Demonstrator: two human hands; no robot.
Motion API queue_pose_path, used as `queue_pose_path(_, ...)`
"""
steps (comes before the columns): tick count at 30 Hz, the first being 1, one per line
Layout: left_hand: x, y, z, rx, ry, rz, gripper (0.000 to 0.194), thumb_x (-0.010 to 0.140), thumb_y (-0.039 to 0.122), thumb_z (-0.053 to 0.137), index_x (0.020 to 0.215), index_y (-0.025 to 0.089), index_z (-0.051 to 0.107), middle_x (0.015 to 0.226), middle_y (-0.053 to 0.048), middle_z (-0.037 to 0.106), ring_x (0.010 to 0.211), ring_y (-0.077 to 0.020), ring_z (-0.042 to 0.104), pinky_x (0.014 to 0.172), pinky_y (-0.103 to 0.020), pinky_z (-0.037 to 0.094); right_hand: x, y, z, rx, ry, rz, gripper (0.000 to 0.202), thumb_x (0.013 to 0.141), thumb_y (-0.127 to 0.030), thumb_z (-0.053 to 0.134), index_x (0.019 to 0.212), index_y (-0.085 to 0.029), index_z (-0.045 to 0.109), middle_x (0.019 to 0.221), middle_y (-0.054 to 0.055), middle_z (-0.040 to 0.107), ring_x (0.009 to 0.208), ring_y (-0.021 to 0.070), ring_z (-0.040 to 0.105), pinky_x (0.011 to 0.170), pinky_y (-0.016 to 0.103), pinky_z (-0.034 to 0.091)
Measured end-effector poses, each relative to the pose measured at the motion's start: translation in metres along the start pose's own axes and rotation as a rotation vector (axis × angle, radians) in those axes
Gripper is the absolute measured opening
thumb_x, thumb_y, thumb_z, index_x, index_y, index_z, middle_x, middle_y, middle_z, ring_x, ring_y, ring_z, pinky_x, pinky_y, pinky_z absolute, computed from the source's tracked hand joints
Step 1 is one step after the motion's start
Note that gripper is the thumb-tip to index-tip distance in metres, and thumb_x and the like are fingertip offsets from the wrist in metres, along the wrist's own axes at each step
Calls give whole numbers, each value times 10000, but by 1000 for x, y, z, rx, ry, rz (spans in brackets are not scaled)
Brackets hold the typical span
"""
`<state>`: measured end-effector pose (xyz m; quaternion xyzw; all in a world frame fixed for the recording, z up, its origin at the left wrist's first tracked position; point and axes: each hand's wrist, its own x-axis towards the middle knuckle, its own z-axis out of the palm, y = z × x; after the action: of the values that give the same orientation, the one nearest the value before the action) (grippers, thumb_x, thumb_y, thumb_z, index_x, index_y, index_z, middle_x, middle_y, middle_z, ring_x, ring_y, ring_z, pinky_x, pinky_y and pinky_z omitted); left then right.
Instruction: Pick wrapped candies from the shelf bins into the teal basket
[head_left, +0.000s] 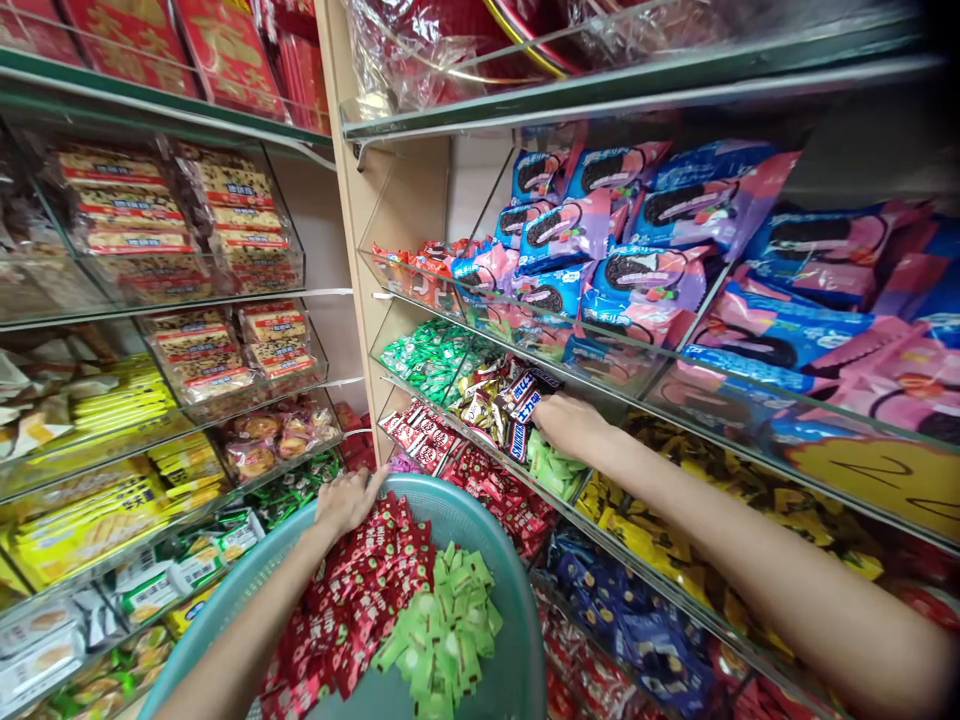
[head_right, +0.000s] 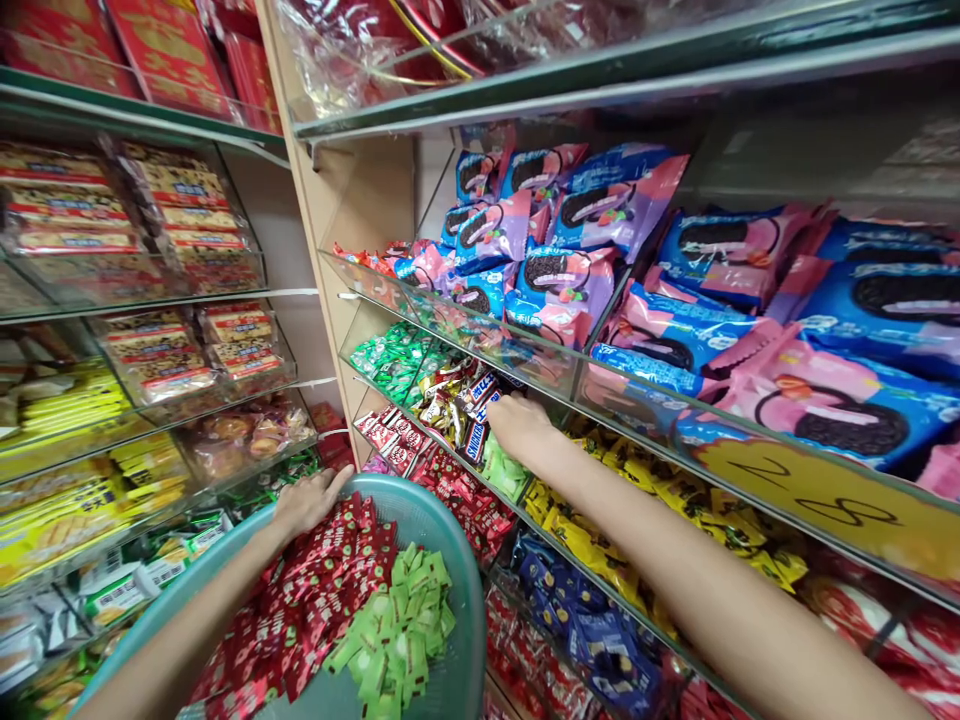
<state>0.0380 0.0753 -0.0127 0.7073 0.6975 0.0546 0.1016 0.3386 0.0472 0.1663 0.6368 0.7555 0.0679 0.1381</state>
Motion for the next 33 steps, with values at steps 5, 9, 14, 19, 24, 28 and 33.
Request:
queue_pose_path(5,1,-1,0,-11,-7,-7,686,772,645,90,894,196,594,1023,-138,655,988,-281,570,859,-441,350,-2,2,1,2,17,-24,256,782,-71,434,912,-123,648,961,127,655,888,208,609,680,250,434)
queue_pose_path(9,1,0,1,-5,-2,-11,677,774,642,103,894,200,601,1017,-133,659,992,-280,569,868,-437,343,-3,3,1,3,22,-40,219,787,-101,457,880,-145,650,946,107,658,889,194,602,696,242,423)
queue_pose_path(14,1,0,2,-4,-3,-5,681,775,642,97,889,203,606,1006,-129,664,993,-276,570,872,-435,342,-9,2,-4,-10,24,-42,196,794,-118,465,873,-144,642,962,107,646,900,200,587,711,253,411)
queue_pose_path(19,2,1,2,-16,-19,-17,748,752,675,57,920,192,602,1007,-151,658,985,-287,573,865,-441,349,-23,1,-11,-88,90,-82,202,825,-139,425,866,-141,622,954,95,626,922,203,556,733,269,391)
queue_pose_path(24,2,2,1,-10,-19,-15,759,750,677,54,935,186,602,1014,-156,654,992,-286,570,879,-449,343,-40,3,-15,-148,202,-98,217,843,-152,389,842,-145,606,898,91,608,845,189,545,670,279,367)
queue_pose_path(28,3,2,2,-2,-11,-17,743,752,674,62,916,194,606,997,-144,660,983,-282,574,879,-449,345,-59,-3,-21,-106,318,-170,181,836,-170,417,798,-165,594,857,78,592,828,192,509,658,295,340)
queue_pose_path(33,2,2,3,-10,-3,-17,743,751,675,66,934,196,604,1030,-145,650,999,-288,566,878,-445,346,-77,-37,3,121,403,-415,161,830,-150,435,859,-178,591,926,48,594,894,175,483,812,310,322)
